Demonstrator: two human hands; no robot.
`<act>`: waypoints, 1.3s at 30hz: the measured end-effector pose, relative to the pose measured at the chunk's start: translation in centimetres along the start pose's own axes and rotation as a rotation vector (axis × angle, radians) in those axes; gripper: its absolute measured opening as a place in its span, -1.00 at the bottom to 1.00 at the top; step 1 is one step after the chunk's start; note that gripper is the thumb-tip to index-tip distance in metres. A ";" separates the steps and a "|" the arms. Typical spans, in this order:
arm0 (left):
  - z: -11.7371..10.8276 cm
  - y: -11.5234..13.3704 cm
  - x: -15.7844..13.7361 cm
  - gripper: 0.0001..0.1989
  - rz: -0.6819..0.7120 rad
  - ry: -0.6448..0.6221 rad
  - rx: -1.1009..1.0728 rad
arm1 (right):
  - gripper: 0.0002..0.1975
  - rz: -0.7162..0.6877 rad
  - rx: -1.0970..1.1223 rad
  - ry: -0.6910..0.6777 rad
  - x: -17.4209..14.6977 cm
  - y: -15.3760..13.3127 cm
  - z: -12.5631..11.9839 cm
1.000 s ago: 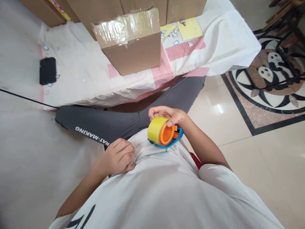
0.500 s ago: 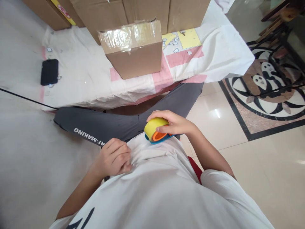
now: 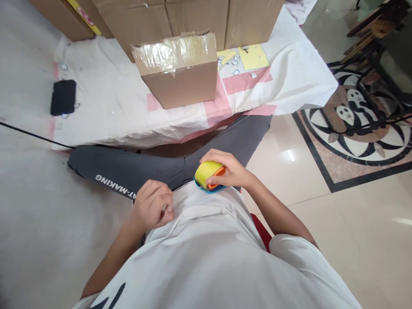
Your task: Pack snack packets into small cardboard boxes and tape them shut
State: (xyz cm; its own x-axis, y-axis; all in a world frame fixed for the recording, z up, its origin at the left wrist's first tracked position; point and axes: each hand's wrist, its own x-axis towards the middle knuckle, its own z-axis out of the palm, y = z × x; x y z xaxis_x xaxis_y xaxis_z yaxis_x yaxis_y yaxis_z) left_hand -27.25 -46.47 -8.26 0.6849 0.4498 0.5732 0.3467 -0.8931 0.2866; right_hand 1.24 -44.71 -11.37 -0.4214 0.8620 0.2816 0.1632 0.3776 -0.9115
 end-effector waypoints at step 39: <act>1.8 0.8 5.2 -0.21 -0.420 0.119 -0.120 | -0.41 0.114 0.437 0.631 1.0 -0.5 2.7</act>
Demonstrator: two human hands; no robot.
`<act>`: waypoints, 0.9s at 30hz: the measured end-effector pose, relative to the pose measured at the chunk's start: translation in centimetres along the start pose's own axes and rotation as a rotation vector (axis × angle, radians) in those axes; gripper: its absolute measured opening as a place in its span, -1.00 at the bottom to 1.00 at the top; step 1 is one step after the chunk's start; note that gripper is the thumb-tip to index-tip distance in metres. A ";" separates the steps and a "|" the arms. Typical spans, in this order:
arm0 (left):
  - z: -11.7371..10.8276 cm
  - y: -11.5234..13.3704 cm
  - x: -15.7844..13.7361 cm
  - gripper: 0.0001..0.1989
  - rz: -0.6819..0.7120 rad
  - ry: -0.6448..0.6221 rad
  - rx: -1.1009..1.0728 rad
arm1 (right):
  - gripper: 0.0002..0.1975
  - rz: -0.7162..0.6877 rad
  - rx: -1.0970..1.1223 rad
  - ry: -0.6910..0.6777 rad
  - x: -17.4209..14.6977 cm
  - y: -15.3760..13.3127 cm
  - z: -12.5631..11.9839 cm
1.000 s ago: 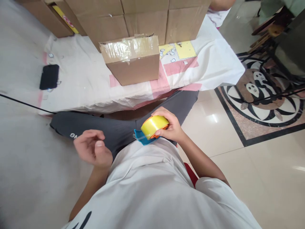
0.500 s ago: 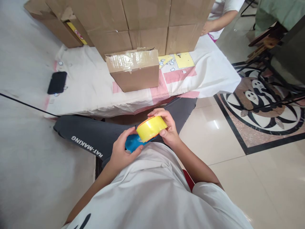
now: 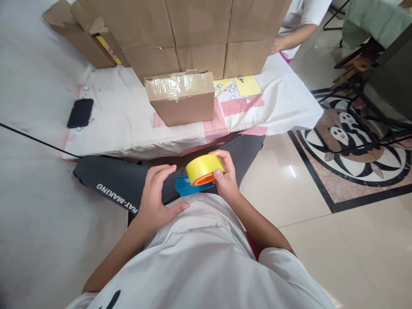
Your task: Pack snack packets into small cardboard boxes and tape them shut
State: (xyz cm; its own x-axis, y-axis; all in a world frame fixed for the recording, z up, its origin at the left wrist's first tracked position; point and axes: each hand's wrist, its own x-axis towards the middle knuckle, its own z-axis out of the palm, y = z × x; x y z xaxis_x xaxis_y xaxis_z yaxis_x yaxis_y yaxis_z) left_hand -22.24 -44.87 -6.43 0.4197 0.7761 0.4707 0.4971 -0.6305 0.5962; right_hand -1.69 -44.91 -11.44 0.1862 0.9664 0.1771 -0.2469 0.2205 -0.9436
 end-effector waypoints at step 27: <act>-3.7 1.6 3.5 -0.92 0.628 -0.388 0.393 | -0.52 0.205 0.066 -0.457 -0.7 0.3 -1.6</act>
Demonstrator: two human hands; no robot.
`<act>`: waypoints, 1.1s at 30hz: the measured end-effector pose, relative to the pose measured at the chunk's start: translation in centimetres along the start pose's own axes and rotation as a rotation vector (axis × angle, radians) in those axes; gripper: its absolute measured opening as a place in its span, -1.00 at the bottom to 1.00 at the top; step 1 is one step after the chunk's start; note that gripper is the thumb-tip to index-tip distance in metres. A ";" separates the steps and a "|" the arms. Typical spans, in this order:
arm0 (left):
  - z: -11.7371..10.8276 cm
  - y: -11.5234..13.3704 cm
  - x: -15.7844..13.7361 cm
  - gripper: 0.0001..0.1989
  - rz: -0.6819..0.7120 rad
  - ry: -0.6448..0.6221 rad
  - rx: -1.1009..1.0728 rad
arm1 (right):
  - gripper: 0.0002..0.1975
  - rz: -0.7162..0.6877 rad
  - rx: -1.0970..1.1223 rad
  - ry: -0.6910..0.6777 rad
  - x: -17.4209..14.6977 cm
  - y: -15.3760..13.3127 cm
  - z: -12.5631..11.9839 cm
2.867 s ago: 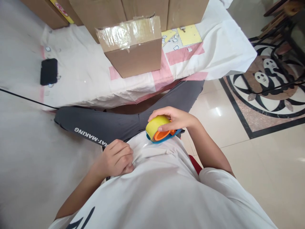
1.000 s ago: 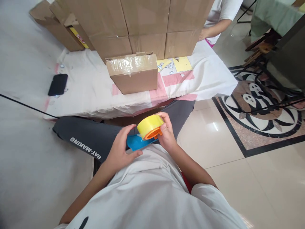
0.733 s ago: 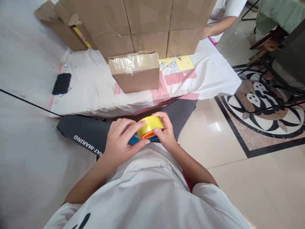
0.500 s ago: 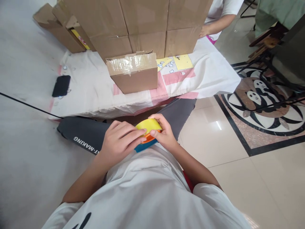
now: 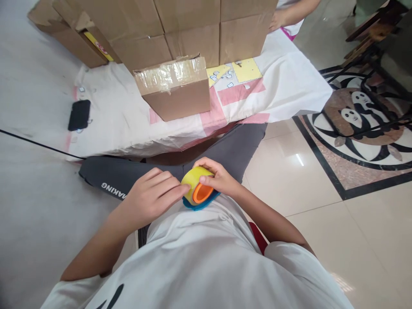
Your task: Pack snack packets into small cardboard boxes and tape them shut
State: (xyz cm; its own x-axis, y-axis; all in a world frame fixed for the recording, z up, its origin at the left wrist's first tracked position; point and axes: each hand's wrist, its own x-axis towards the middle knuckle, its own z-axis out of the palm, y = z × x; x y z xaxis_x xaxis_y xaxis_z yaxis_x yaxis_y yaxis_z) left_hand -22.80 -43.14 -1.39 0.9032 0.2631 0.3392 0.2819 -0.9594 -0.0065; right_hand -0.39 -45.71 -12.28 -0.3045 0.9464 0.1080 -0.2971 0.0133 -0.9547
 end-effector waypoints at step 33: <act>1.1 1.4 -3.3 -0.93 0.131 0.025 0.003 | -0.39 0.115 0.230 -0.097 -0.3 2.9 -1.4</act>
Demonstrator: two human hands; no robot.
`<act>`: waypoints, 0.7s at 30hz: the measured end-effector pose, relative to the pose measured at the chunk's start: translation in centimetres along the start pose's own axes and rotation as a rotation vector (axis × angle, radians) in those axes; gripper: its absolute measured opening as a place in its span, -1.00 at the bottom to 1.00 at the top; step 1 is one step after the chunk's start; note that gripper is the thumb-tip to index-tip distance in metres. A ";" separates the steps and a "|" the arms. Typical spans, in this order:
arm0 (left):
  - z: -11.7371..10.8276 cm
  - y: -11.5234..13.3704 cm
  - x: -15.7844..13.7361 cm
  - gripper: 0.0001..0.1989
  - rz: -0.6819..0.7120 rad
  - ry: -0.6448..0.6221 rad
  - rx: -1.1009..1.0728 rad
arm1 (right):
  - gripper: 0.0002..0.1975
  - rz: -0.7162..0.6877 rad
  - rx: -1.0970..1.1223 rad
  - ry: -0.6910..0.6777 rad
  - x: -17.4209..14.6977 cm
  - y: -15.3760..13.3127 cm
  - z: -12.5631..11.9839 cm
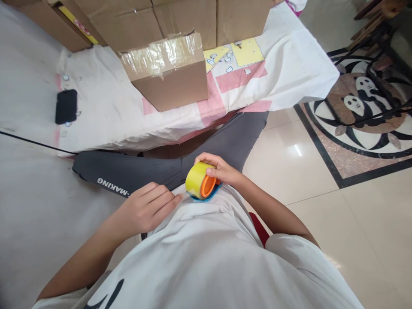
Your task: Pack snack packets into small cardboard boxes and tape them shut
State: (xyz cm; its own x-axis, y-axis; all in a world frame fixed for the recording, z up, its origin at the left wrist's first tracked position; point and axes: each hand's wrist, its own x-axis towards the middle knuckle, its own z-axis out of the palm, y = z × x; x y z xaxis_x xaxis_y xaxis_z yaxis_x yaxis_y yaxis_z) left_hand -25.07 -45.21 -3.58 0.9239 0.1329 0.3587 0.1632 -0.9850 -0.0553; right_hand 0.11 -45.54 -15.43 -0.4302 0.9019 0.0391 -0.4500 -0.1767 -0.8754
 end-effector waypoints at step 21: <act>-0.2 -0.5 -1.6 -0.94 0.082 -0.025 0.074 | -0.38 0.137 0.092 -0.042 1.1 -0.3 -0.1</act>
State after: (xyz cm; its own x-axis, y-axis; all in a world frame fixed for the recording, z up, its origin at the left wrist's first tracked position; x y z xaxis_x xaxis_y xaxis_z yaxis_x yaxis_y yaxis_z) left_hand -26.71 -45.00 -3.91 0.9434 0.0557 0.3269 0.1108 -0.9821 -0.1524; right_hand -0.18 -44.43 -15.12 -0.5241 0.8498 -0.0553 -0.4541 -0.3339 -0.8260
